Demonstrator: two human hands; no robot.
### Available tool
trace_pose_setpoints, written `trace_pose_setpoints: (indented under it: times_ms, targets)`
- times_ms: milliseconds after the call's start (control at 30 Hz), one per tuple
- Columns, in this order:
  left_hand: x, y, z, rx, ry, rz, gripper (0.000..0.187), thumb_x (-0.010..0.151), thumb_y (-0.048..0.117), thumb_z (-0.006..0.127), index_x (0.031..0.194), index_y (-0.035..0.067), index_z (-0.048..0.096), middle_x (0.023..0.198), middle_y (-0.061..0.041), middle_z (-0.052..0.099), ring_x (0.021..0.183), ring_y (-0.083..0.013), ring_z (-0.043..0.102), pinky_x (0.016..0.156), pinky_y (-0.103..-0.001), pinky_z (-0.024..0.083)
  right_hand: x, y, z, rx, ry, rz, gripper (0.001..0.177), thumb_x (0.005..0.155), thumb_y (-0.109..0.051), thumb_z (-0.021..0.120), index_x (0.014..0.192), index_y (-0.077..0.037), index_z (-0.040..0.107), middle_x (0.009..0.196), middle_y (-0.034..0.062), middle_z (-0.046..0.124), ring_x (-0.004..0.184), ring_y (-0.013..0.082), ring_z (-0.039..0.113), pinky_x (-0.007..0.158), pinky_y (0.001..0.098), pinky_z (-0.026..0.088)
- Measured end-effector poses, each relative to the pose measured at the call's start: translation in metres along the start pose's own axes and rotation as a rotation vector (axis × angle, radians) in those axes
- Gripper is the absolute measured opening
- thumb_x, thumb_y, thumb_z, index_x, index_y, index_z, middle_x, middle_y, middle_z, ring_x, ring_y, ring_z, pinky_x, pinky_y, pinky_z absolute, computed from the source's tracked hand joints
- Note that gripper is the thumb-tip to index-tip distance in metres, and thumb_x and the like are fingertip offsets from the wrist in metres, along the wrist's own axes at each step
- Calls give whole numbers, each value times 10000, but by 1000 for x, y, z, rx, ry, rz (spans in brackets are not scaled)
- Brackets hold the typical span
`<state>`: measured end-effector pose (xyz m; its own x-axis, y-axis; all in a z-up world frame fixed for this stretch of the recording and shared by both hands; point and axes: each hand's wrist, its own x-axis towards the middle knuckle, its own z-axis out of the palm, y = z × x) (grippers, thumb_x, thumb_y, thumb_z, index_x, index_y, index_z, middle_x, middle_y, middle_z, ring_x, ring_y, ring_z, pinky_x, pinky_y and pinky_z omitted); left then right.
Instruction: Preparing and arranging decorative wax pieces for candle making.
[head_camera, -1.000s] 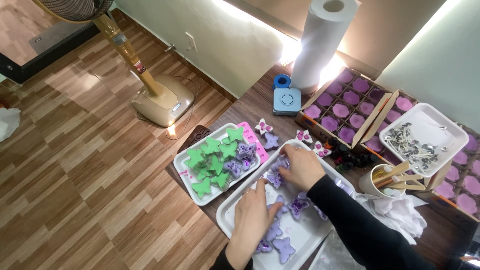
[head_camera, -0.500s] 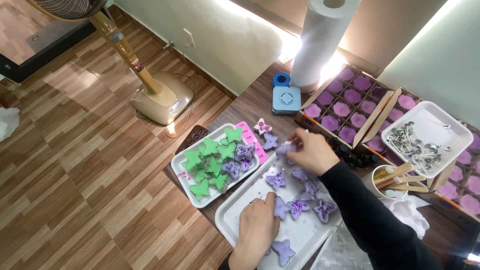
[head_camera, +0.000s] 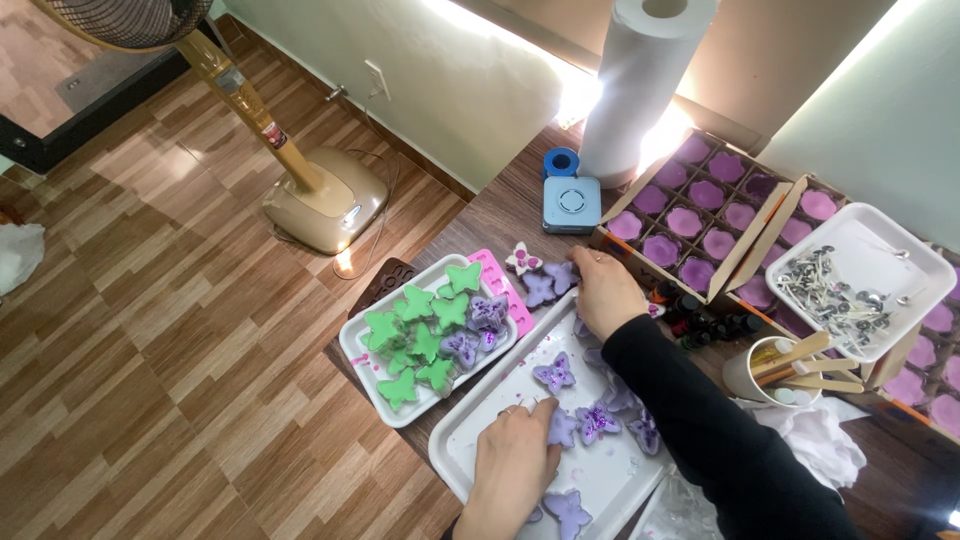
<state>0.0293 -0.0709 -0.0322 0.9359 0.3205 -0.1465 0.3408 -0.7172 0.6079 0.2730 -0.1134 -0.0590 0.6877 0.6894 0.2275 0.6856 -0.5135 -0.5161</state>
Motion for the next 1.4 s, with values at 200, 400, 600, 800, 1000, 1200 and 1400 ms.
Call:
trace_pose_setpoints:
  times_ms: [200,400,600,800,1000,1200,1400]
  targets:
    - [-1,8,-16,6,-82,-82,597,771,128,803,1317,89,567,924,-190,676,943,-384,661,816,-492,529,-14,-7,-45,-96,-162,68,200,860,-27,590,1023,-73,698,995,150,747,981,373,710,867,482,557]
    - [-3,7,-28,-51,-66,-120,663,792,159,806,1383,140,506,899,-146,706,860,-362,692,783,-466,540,-30,-24,-53,-337,-358,14,514,675,-157,800,1164,-107,651,1152,94,670,1108,304,634,897,458,521]
    - [-8,6,-38,-182,113,-70,618,768,160,821,1321,144,547,957,-75,759,865,-326,715,763,-448,548,-35,-27,-43,-452,-377,52,499,731,-254,817,1187,-156,641,1219,70,630,1194,275,578,961,446,482]
    - [2,12,-45,-175,294,-60,616,769,169,832,1319,136,557,950,-83,753,843,-339,698,736,-468,537,-42,-29,-35,-446,-349,62,488,730,-285,816,1156,-131,635,1148,90,680,1162,302,617,988,453,478]
    - [44,5,-35,-71,426,-45,597,824,195,810,1348,102,539,926,-131,718,810,-343,692,699,-466,543,-35,-21,-38,-313,-396,134,514,745,-266,783,1202,-110,604,1072,168,683,991,360,688,889,457,549]
    - [96,7,-33,126,565,6,483,862,78,717,1324,36,584,807,-171,693,789,-356,689,701,-469,533,-9,-25,-46,-15,-148,-1,493,698,-158,764,1152,-55,603,1094,187,673,952,366,685,857,462,550]
    - [123,5,-27,278,549,59,407,825,-49,592,1230,-10,611,743,-145,695,774,-310,695,896,-432,476,4,-6,-5,22,-135,-29,432,768,-145,763,1167,-61,619,1125,173,682,1034,377,665,881,472,531]
